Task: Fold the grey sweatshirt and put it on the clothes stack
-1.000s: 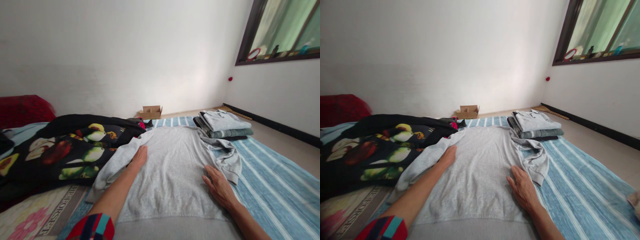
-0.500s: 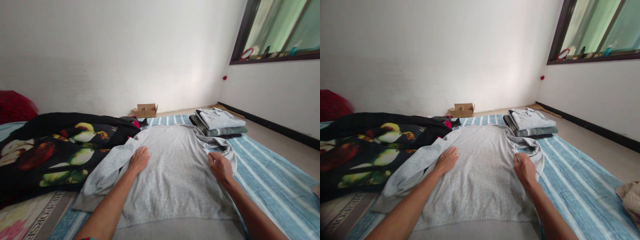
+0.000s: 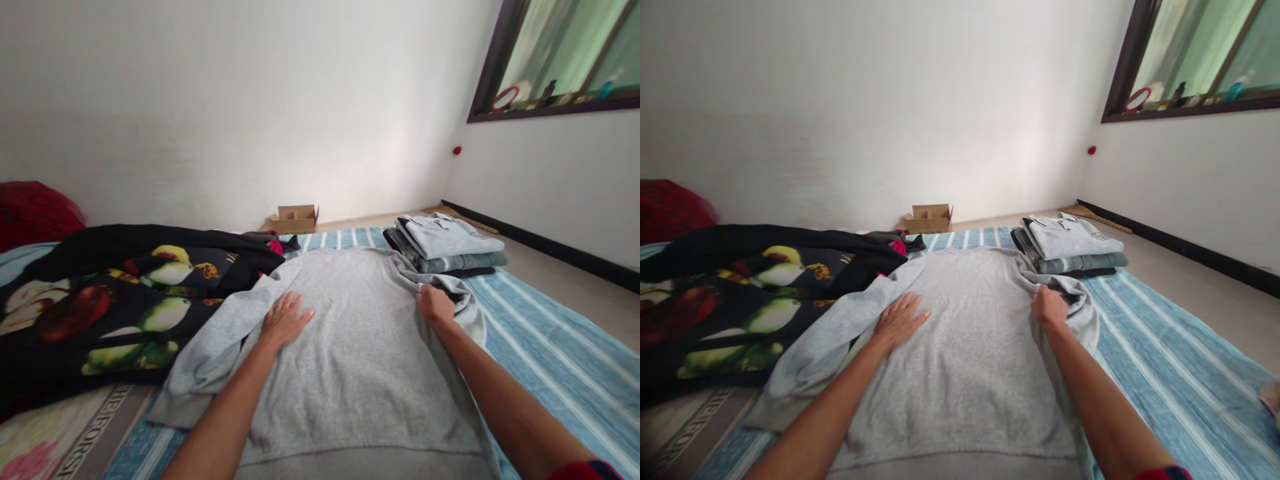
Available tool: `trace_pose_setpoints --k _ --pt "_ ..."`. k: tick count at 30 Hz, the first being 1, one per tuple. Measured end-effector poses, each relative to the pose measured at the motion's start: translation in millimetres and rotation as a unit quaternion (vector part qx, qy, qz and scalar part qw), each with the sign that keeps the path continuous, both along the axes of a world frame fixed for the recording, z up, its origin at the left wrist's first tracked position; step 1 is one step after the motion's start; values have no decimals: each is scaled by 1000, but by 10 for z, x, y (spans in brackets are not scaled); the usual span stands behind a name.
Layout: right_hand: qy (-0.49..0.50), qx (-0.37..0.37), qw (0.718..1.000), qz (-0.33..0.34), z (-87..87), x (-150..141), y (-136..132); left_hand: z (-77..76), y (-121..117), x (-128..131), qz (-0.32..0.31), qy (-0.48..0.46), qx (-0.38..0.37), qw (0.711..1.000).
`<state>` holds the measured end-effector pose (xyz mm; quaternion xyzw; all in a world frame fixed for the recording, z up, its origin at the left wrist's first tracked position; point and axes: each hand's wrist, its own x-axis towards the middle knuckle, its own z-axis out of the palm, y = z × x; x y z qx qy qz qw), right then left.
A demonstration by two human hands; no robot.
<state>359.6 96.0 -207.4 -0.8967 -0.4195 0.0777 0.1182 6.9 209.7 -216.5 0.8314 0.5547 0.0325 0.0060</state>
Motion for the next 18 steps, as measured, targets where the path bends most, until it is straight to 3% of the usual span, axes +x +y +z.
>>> trace_pose_setpoints --k 5,9,18 --pt "-29 -6 1000 7 -45 114 -74 -119 145 -97 -46 -73 39 995" --pt "-22 -4 1000 12 -73 169 -87 -172 223 -156 -46 -85 51 994" --pt "-18 2 1000 -19 -61 238 -103 -157 141 -159 -63 -104 64 990"
